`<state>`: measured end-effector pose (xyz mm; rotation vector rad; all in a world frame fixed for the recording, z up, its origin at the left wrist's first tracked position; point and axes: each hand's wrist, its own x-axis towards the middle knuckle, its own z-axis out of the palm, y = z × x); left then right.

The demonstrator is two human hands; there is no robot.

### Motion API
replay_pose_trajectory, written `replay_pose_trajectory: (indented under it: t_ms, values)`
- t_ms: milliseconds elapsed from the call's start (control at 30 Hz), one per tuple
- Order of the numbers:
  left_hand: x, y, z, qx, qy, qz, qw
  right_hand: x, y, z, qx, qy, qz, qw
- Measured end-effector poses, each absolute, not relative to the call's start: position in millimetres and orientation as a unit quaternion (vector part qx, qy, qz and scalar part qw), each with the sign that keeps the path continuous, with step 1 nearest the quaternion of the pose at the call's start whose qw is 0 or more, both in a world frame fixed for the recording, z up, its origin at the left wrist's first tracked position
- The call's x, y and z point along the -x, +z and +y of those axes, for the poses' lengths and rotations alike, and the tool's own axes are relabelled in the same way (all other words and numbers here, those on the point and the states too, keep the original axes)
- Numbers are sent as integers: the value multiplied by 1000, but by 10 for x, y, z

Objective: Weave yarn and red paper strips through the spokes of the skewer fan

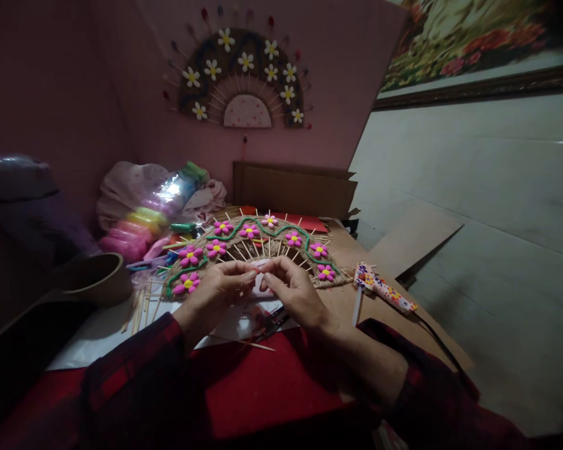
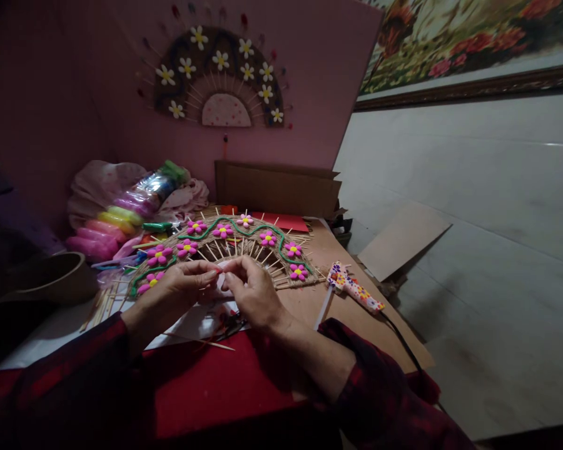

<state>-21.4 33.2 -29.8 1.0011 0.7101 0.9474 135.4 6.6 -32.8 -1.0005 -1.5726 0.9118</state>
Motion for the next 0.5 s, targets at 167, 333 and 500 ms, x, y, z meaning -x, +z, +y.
replay_pose_trajectory:
  t_ms: [167,333,500]
  values:
    - [252,-193,330,-430,478,329,692,-1400,-266,15,378,341,-802,313]
    - [290,-143,340,-418,495,307,697,-1423,-363,-4,319,254,-893,192]
    - [303,-147,342,-334,457,268,780,-1385,-434,12,308,177,-920,165]
